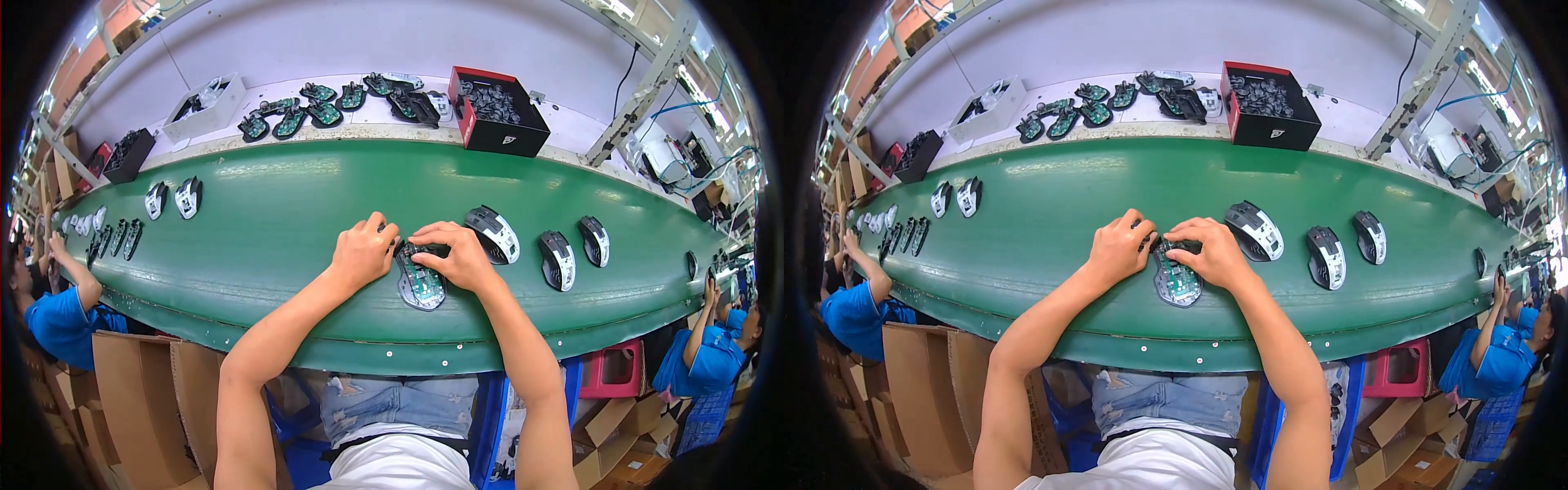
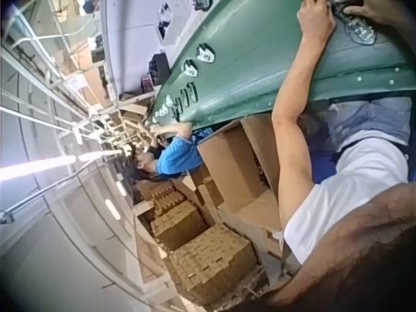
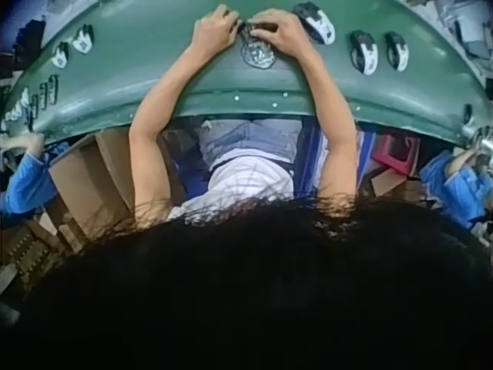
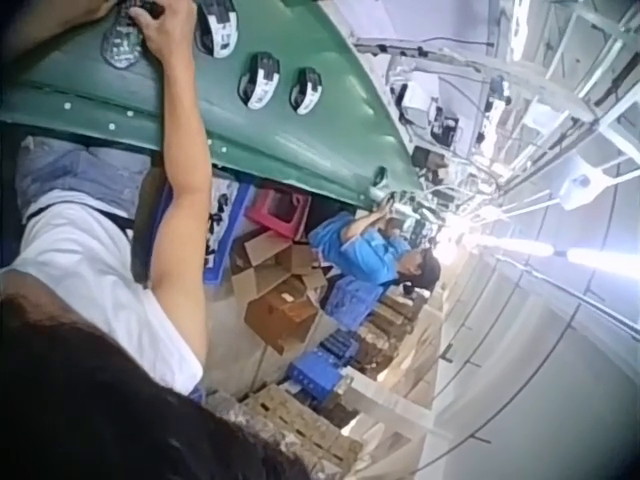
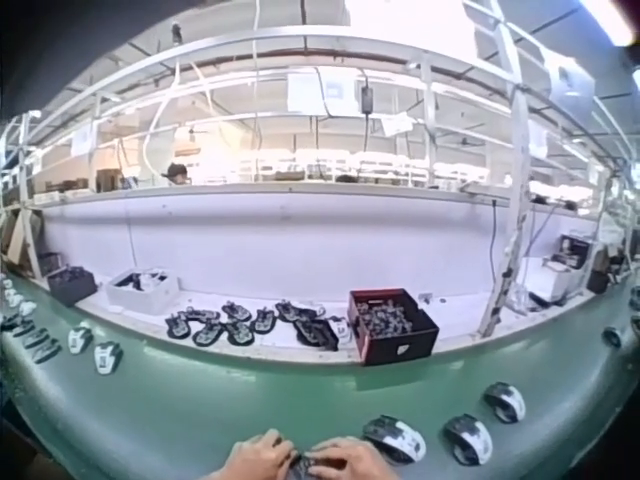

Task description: The person assembles computer mice on a conveyor belt by installing scroll wheels and internal components onto mouse bases and attaching the mouse covers by hand.

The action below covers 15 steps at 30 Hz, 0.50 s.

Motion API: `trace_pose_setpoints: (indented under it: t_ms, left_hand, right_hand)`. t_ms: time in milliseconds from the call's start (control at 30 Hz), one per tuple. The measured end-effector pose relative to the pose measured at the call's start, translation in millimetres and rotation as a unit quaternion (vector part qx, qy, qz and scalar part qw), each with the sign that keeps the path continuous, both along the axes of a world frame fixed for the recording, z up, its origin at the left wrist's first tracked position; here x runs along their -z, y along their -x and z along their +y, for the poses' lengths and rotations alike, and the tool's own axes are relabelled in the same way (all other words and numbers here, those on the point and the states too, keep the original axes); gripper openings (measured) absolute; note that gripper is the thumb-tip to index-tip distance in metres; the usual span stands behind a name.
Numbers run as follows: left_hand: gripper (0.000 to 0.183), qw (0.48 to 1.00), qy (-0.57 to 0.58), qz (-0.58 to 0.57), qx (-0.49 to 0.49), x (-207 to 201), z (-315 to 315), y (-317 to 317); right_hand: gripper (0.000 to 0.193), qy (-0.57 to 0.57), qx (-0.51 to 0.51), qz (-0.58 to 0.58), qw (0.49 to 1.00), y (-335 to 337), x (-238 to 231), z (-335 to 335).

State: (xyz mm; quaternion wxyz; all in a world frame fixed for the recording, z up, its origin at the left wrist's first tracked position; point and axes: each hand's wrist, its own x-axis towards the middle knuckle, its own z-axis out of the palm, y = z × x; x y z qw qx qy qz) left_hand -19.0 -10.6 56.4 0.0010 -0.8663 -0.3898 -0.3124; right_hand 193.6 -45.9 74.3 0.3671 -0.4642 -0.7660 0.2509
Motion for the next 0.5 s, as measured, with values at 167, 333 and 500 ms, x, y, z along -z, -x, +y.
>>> trace_pose_setpoints:
  t_ms: [167, 333, 500]
  left_hand:
    - [0.01, 1.0, -0.007, 0.005, 0.009, -2, 3, -3]
    - [0.011, 0.999, -0.005, 0.029, -0.04, 3, 16, 11]
    - [0.013, 0.996, 0.004, 0.014, -0.093, 3, 29, 32]
  right_hand:
    - [0.034, 0.01, -0.016, -0.025, 1.0, -7, -3, -1]
    - [0.035, -0.11, 0.035, -0.021, 0.993, -17, -24, -6]
    - [0.027, -0.19, 0.227, -0.134, 0.946, -90, -48, -32]
